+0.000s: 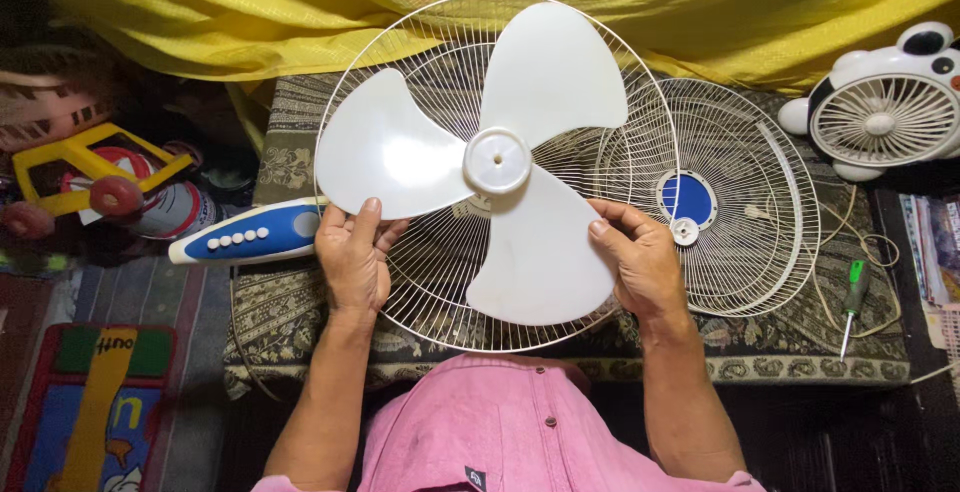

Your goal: The person assembles a small electric fan by hand. They attach the fan blades to the motor hub, secure the center cap, and then attach both the front and rear wire cages to complete the assembly.

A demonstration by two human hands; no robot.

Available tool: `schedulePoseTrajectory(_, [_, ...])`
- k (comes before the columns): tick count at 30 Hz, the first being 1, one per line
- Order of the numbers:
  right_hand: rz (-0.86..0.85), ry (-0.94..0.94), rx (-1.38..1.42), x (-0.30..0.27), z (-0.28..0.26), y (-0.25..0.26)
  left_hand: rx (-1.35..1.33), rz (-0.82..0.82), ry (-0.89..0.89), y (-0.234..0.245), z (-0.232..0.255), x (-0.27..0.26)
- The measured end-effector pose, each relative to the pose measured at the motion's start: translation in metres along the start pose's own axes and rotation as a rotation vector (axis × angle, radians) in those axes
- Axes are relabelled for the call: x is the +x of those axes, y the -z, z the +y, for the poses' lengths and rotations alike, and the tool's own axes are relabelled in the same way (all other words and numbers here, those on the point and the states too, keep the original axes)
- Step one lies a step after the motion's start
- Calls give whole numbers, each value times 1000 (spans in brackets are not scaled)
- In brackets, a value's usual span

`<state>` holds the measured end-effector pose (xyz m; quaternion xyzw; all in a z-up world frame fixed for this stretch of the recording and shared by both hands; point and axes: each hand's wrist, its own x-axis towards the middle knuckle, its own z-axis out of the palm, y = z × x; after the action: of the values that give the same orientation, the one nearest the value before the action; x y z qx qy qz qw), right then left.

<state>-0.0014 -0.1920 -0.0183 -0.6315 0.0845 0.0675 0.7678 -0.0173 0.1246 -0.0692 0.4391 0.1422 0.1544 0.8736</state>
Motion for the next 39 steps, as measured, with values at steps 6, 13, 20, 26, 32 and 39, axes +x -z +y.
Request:
schedulePoseTrajectory(6, [-27, -8, -7, 1, 1, 5, 6, -4, 0, 3, -2, 2])
schedulePoseTrajectory(13, [-66, 9, -35, 7, 10, 9, 28, 9, 72, 4, 0, 8])
schedulePoseTrajectory(20, [-83, 41, -267, 4, 0, 6, 67, 9, 19, 0, 6, 17])
schedulePoseTrajectory(26, [-95, 5, -394, 3, -9, 3, 83, -34, -26, 1, 2, 19])
schedulePoseTrajectory(32, [-151, 65, -364, 6, -9, 6, 111, -7, 12, -1, 6, 15])
schedulePoseTrajectory(39, [-131, 67, -463, 13, 2, 10, 424, 110, -115, 1, 4, 18])
